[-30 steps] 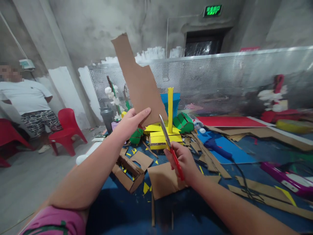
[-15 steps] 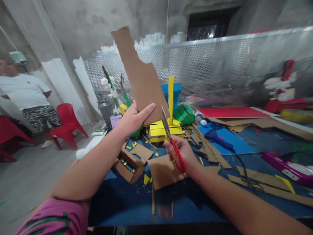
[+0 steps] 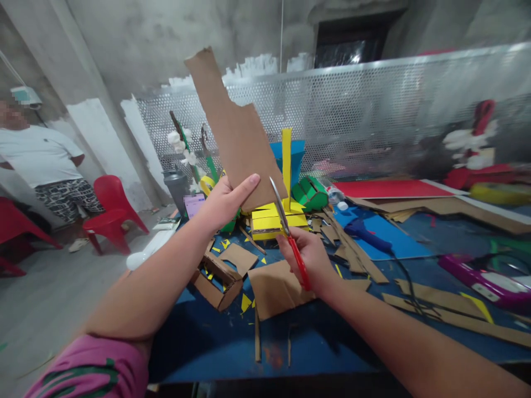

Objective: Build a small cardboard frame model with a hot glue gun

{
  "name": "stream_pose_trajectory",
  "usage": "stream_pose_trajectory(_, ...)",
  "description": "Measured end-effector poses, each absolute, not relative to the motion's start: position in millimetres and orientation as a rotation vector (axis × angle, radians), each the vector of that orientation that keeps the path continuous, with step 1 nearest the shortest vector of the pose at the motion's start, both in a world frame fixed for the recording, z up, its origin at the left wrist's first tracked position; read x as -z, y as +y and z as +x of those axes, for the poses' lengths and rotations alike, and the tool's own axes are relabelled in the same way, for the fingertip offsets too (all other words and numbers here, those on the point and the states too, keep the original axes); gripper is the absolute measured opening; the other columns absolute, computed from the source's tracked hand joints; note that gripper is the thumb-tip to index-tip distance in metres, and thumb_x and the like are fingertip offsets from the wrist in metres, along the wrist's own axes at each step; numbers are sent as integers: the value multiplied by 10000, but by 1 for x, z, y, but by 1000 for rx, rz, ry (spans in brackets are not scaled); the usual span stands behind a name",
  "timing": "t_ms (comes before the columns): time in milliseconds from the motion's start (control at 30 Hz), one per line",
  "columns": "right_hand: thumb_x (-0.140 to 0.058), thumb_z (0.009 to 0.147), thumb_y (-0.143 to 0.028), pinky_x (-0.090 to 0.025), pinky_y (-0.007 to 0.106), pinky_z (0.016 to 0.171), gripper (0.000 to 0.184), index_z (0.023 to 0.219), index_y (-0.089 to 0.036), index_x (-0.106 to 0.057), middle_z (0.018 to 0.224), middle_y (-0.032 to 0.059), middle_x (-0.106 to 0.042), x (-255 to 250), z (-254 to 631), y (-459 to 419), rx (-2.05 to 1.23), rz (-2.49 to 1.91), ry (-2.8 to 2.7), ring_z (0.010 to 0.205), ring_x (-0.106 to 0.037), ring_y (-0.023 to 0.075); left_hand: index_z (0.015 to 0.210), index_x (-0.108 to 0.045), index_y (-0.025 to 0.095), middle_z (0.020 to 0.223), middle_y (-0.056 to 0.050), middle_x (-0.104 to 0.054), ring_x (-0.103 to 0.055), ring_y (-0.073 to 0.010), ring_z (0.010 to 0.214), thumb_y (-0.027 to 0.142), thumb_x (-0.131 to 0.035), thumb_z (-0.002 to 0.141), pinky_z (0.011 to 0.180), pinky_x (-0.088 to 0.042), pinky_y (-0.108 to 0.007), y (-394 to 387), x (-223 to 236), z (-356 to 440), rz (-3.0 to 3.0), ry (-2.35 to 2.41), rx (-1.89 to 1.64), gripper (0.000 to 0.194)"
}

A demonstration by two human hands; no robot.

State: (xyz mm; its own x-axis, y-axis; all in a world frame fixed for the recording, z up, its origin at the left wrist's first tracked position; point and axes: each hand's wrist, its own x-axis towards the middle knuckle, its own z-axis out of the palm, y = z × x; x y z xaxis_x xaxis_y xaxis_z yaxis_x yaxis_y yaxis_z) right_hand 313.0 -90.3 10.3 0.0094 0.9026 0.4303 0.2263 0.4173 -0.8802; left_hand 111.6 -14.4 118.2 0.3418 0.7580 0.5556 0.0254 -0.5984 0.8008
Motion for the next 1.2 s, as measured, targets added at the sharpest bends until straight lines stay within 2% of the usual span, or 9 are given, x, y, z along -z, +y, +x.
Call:
stream_pose_trajectory(233,-805,887,-651,-364,269,451,535,680,-268,-493,581,-56,-433,-6,317,-83,-687,-1039,-1521,521,-419,136,1318,-781,186,1343,-162,-827,-738,-333,1359,708,-781,942,1143,-619,-415,-10,-113,112,1871,692,-1300,644)
stream_pose_trajectory(400,-795,885,-660,-394,272,457,528,696,-269,-495,605,-46,-477,-8,316,-83,-737,-1008,-1535,521,-458,139,1361,-764,195,1389,-160,-812,-756,-320,1317,710,-786,937,1122,-618,-418,-10,-112,111,1917,696,-1253,667)
stream_pose_trajectory(600,-759,887,-571,-363,272,454,493,664,-282,-428,574,-56,-419,-12,316,-83,-732,-1028,-1524,514,-425,136,1372,-761,175,1371,-177,-817,-743,-329,1341,707,-761,958,1117,-616,-406,-9,-110,112,1961,702,-1238,674)
stream_pose_trajectory(833,-709,853,-478,-332,281,483,356,663,-271,-490,584,-52,-409,-12,319,-84,-643,-1039,-1519,548,-405,139,1350,-781,174,1352,-166,-828,-750,-349,1339,701,-779,951,1122,-624,-419,-6,-104,117,1881,665,-1293,661)
stream_pose_trajectory(1033,-711,833,-441,-307,290,510,352,638,-272,-472,585,-48,-417,-10,322,-79,-594,-1036,-1535,558,-399,139,1308,-808,196,1323,-145,-844,-770,-356,1310,676,-841,908,1112,-638,-422,-4,-101,118,1764,630,-1326,626)
stream_pose_trajectory(1200,-773,829,-465,-318,279,493,383,662,-273,-487,567,-58,-409,-6,322,-76,-643,-1035,-1542,539,-401,140,1298,-801,201,1262,-129,-860,-804,-340,1222,727,-827,892,1058,-669,-423,1,-97,122,1570,627,-1453,666)
